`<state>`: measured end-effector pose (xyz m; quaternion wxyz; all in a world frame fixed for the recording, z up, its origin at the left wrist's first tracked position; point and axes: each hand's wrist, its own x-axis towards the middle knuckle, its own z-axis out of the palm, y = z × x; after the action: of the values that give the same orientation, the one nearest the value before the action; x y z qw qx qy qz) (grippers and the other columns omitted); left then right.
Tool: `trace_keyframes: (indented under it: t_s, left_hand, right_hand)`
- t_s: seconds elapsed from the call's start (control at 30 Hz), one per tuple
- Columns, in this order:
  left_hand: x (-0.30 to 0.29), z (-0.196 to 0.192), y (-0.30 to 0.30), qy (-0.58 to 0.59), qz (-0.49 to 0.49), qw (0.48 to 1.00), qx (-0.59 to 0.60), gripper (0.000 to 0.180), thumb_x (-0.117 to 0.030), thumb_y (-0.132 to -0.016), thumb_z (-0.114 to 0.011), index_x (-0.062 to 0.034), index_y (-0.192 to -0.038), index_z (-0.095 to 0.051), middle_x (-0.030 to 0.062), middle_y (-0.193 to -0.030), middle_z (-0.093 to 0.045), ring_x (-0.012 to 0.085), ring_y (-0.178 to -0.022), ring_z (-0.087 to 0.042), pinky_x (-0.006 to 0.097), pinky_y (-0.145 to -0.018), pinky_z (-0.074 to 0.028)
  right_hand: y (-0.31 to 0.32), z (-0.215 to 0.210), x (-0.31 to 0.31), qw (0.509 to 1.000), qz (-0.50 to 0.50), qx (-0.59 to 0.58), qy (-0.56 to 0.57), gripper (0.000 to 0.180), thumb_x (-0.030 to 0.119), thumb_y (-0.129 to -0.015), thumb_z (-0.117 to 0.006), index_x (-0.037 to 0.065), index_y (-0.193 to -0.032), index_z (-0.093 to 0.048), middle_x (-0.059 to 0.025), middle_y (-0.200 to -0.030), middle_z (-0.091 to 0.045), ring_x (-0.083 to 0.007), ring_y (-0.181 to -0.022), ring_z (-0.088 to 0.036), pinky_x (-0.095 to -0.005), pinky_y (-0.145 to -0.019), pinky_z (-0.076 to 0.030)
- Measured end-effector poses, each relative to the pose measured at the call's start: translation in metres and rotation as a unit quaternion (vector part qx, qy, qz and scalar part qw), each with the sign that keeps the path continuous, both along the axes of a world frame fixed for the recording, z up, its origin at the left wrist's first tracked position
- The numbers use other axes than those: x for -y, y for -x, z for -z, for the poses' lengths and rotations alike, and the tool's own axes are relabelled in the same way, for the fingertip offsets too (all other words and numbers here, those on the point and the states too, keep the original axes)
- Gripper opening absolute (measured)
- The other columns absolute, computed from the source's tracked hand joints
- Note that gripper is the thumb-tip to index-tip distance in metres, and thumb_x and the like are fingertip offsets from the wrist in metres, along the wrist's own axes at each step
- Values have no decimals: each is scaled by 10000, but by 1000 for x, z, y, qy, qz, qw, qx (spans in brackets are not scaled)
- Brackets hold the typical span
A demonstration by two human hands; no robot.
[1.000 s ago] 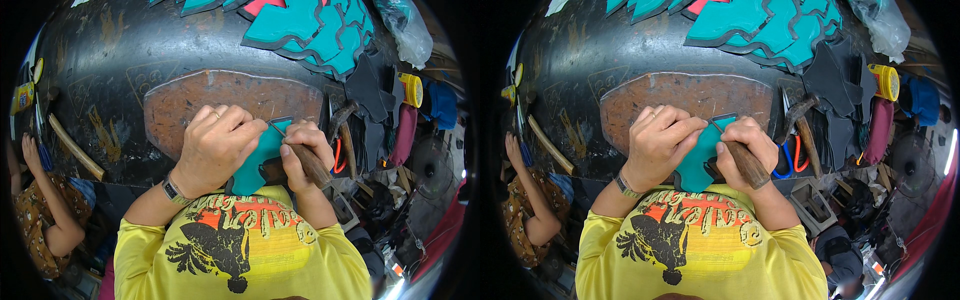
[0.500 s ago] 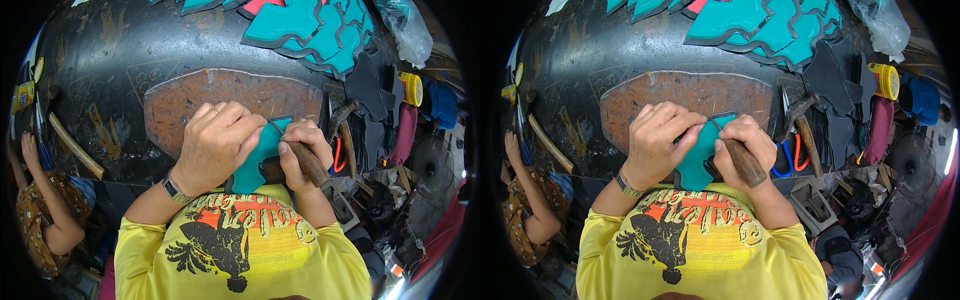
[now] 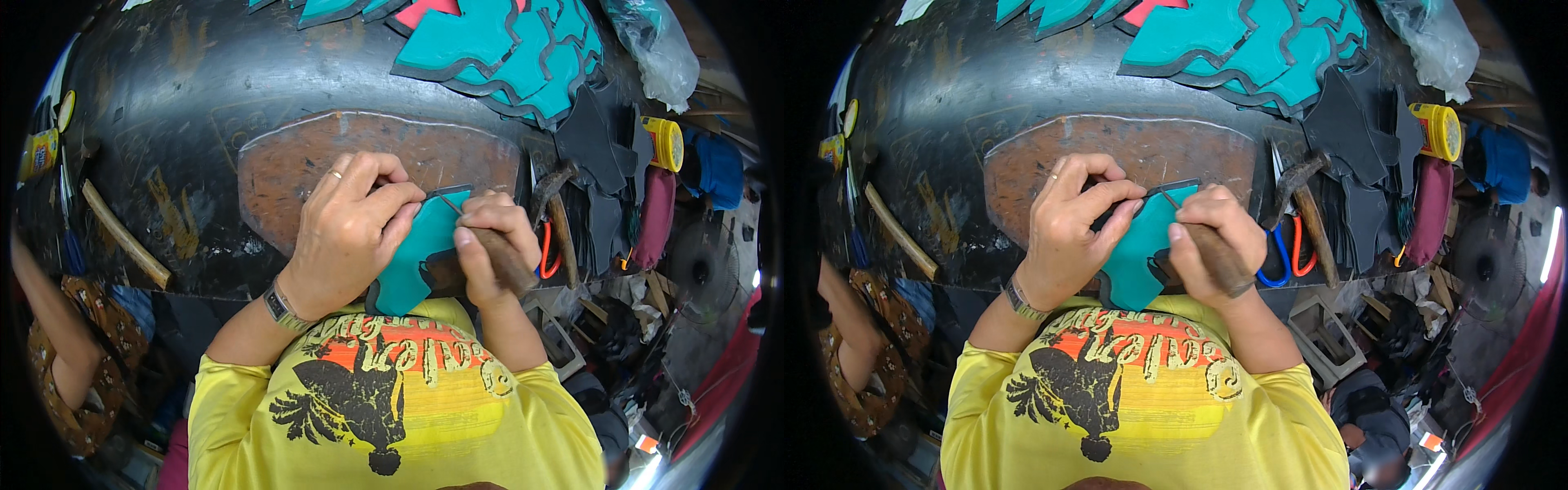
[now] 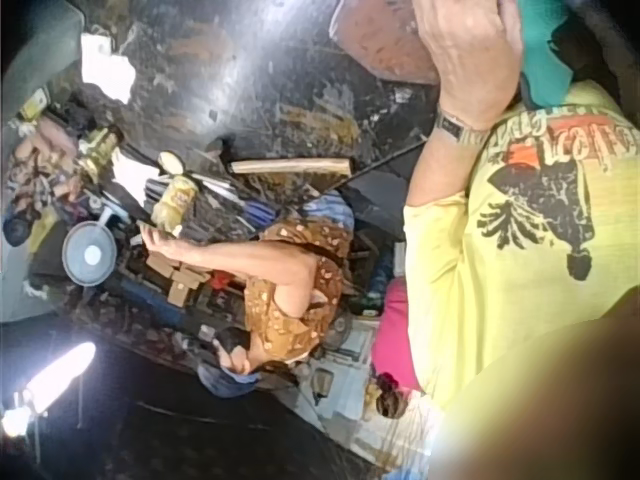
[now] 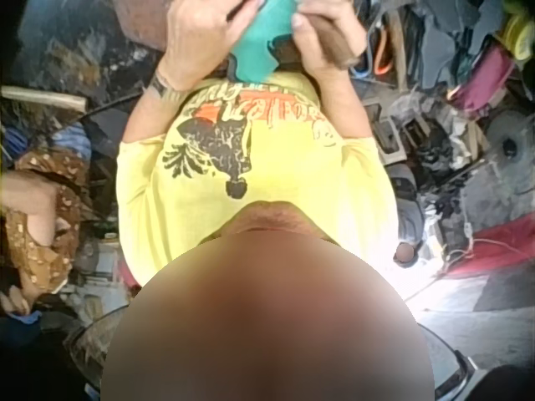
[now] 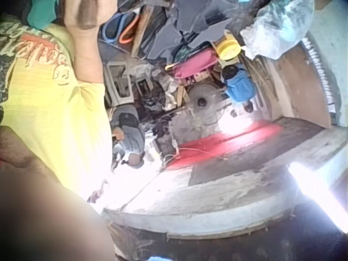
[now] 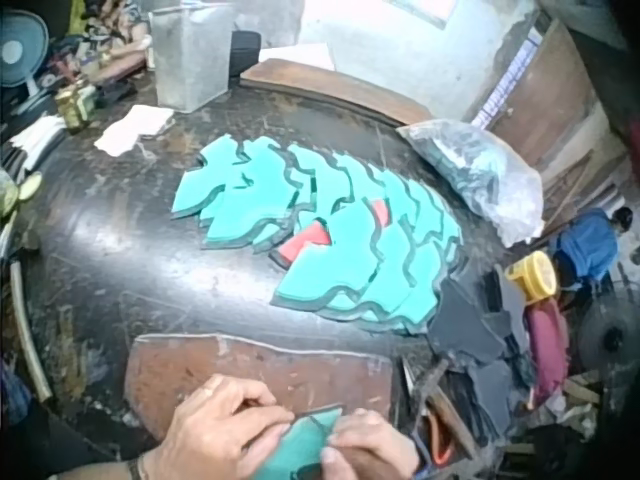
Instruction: The person cuts a black leather piece with scissors, then hammers and punches holes along the edge of a teal leather piece. They retrieve a tool from a pouch and continue punching holes while working at a cluttered workbench.
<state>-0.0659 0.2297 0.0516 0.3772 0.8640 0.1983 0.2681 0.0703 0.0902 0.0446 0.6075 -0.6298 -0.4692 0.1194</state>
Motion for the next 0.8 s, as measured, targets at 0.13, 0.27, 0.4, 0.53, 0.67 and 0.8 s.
trace_keyframes:
  t_s: [0.13,0.27,0.4,0.53,0.67,0.8]
  left_hand:
    - [0,0,2,13,13,1000,4,176,-36,-757,-800,-54,-926,-752,51,-975,-624,251,-911,-628,384,-794,-516]
    - [0,0,2,-1,17,1000,-2,176,-45,-755,-801,-65,-925,-757,44,-973,-626,244,-912,-627,377,-797,-509]
    - [0,0,3,1,17,1000,-5,177,-52,-753,-804,-72,-923,-758,38,-972,-625,239,-920,-626,375,-801,-508]
    - [0,0,3,-4,15,1000,-7,177,-57,-753,-805,-72,-922,-756,36,-970,-626,236,-923,-626,375,-803,-509]
    - [0,1,3,1,14,1000,-5,168,-61,-758,-802,-70,-917,-750,40,-977,-629,240,-922,-626,377,-803,-509]
    - [1,1,2,0,10,1000,-6,158,-61,-761,-798,-70,-909,-743,44,-979,-629,244,-920,-627,378,-799,-510]
  right_hand:
    - [0,-1,4,999,-31,12,42,172,-55,-776,-702,-17,-929,-632,-144,-793,-651,-251,-691,-644,-364,-684,-522]
    - [1,0,4,999,-15,20,46,160,-54,-784,-691,-18,-927,-631,-132,-793,-644,-242,-695,-633,-357,-680,-514]
    - [1,3,2,1000,-15,-16,-1,169,-45,-784,-701,-17,-935,-632,-129,-792,-642,-240,-691,-626,-346,-683,-510]
    - [1,2,3,1000,-2,-17,22,182,-47,-779,-703,-8,-942,-632,-127,-799,-648,-234,-700,-636,-349,-702,-518]
    - [1,0,4,999,-8,6,42,190,-43,-770,-709,0,-941,-635,-125,-804,-659,-234,-712,-653,-356,-723,-529]
    - [1,0,2,999,-5,13,36,198,-47,-760,-713,1,-937,-639,-127,-791,-662,-241,-710,-659,-355,-728,-533]
